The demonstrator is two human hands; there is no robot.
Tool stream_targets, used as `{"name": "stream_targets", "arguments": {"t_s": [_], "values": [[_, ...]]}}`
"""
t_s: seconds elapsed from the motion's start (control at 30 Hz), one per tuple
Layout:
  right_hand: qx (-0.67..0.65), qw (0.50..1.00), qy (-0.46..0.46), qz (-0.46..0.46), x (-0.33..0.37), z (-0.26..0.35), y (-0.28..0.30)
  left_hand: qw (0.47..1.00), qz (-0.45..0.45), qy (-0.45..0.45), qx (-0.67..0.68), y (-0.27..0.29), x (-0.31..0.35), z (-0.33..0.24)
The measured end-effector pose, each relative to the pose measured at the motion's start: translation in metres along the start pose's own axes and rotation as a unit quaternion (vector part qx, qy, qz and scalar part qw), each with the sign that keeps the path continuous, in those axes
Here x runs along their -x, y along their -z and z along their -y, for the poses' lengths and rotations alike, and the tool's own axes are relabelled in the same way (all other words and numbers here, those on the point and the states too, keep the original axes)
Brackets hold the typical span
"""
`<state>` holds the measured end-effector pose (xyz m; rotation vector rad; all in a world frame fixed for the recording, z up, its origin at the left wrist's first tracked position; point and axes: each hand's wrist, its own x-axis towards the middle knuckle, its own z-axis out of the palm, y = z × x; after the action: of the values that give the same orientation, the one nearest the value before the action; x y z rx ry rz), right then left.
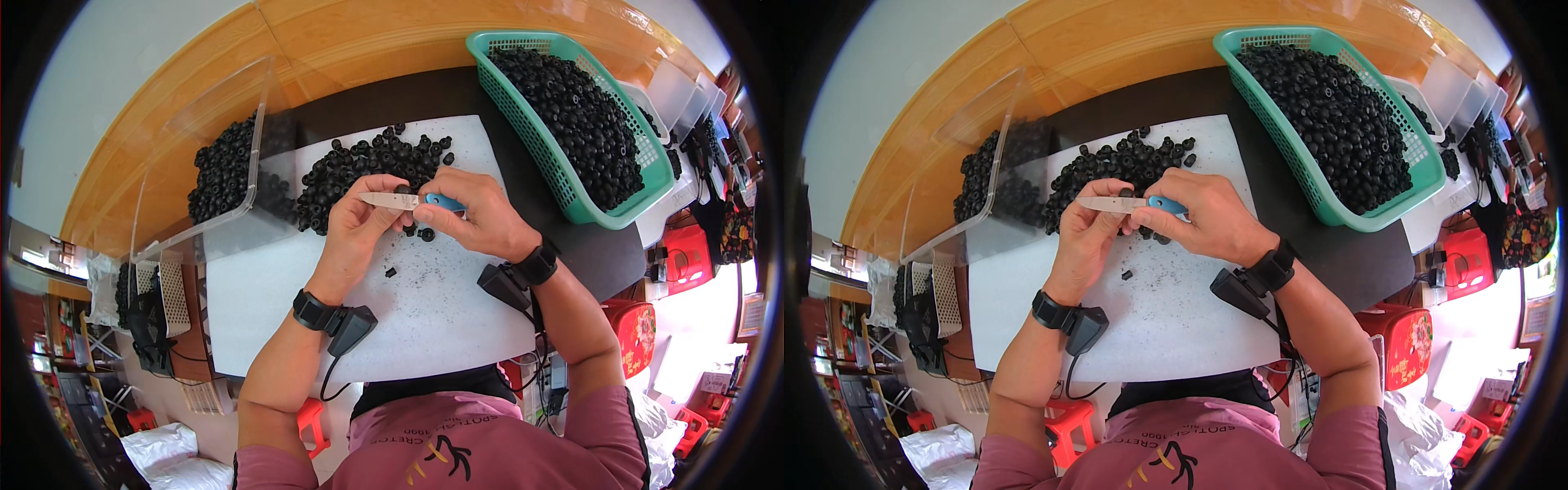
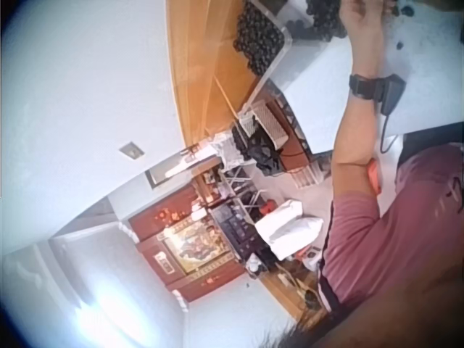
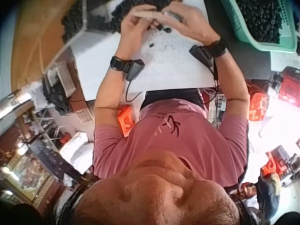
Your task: The recorder uses a small knife to process and cut small dark fruits at a work table.
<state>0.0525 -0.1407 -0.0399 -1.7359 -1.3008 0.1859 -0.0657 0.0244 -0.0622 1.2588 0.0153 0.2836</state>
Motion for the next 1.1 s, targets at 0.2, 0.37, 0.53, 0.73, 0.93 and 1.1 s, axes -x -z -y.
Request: {"name": "stream_targets", "arguments": {"t_s": [0.2,0.37,0.53,0.73,0.93,1.1], "values": [[0.004,1.0,0.012,-0.012,-0.001,-0.003,0.0,1.0,0.004,0.004,-0.003,0.001,0.0,0.0],[0.027,1.0,0.01,-0.006,0.0,-0.002,0.0,1.0,-0.002,0.006,-0.006,0.0,0.002,-0.001],[0.025,0.999,0.018,-0.01,0.0,-0.003,-0.001,1.0,0.001,0.007,-0.007,0.0,0.001,-0.002],[0.021,1.0,0.004,-0.001,0.0,-0.004,-0.003,1.0,0.009,0.004,-0.004,0.0,0.001,-0.003],[-0.023,0.999,-0.018,-0.013,-0.002,-0.012,-0.002,0.999,0.031,0.011,0.024,0.008,-0.003,-0.004],[-0.085,0.981,-0.15,-0.085,-0.005,-0.019,0.003,0.999,0.036,-0.007,0.037,-0.002,-0.001,-0.005]]}}
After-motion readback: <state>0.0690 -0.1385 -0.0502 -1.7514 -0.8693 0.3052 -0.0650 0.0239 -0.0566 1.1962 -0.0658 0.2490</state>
